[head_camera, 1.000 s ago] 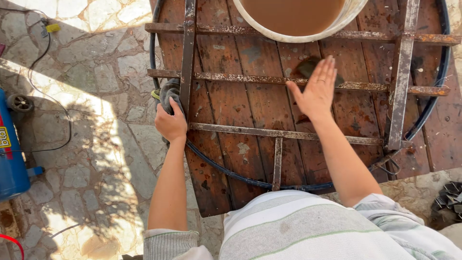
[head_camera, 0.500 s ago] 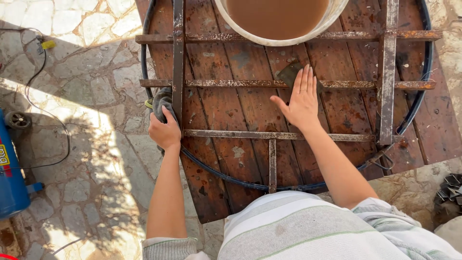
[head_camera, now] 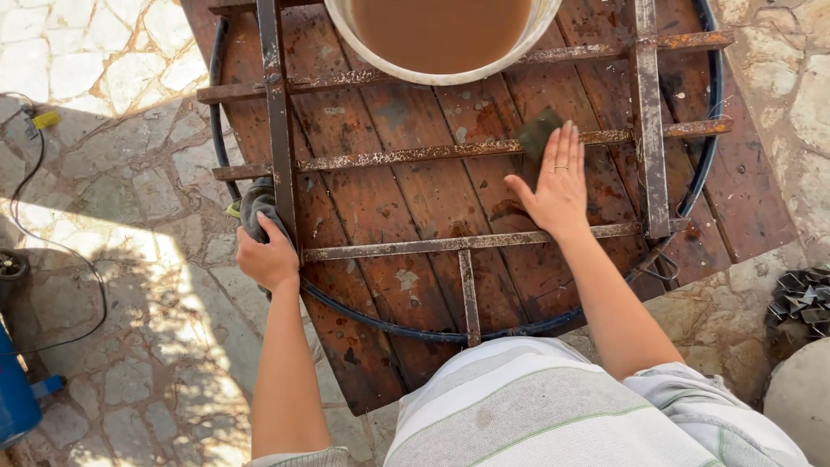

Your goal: Sanding a metal frame to remove rust and wiping it clean with a wet cloth

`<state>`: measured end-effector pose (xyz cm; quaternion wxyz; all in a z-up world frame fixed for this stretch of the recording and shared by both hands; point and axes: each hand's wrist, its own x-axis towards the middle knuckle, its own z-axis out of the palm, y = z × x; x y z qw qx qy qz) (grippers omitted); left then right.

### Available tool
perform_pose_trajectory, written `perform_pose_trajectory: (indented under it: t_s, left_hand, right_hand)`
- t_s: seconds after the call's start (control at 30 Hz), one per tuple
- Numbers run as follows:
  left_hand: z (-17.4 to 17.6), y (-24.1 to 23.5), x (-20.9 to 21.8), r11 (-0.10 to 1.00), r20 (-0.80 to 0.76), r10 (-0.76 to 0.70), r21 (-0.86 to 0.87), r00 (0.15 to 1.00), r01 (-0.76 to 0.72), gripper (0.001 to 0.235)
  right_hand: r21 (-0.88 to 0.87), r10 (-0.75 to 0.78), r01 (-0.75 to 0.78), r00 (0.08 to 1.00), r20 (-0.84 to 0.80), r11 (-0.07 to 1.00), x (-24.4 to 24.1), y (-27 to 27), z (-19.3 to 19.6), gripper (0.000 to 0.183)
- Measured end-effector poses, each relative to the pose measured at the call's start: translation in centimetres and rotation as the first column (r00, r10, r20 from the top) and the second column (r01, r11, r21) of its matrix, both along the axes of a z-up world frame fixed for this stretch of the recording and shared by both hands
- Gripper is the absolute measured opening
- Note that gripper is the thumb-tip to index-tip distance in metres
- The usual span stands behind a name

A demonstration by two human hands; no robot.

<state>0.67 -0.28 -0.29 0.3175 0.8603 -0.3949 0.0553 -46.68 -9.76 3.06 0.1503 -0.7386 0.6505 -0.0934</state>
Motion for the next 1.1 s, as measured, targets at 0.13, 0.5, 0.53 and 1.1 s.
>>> perform_pose_trajectory:
  t_s: [0.13, 0.5, 0.53, 1.1]
  left_hand:
    - [0.1, 0.2, -0.4, 1.000, -0.001, 0.003, 0.007, 1.000, -0.003, 0.041]
    - [-0.7, 0.4, 0.5, 0.999, 0.013, -0.022, -0.043, 1.000, 0.023, 0.042]
    - [-0.6, 0.4, 0.3, 0.998, 0.012, -0.021, -0.051, 1.000, 0.022, 0.042]
    - [-0.9, 0.3, 0.5, 0.998, 0.039, -0.021, -0.056, 0.999, 0.023, 0.041]
  right_hand:
    - [-0.078, -0.144, 0.141, 0.989, -0.031, 0.987, -4.6, -3.4, -1.1, 0.108]
    - [-0.050, -0.246, 0.245, 0.969, -0.027, 0.968, -4.2, -4.7, -2.5, 0.116]
    - [-0.059, -0.245, 0.244, 0.969, -0.026, 0.968, -2.8, -4.3, -2.0, 0.116]
    - [-0.027, -0.241, 0.242, 0.970, 0.021, 0.970, -3.6, -1.3, 2.8, 0.114]
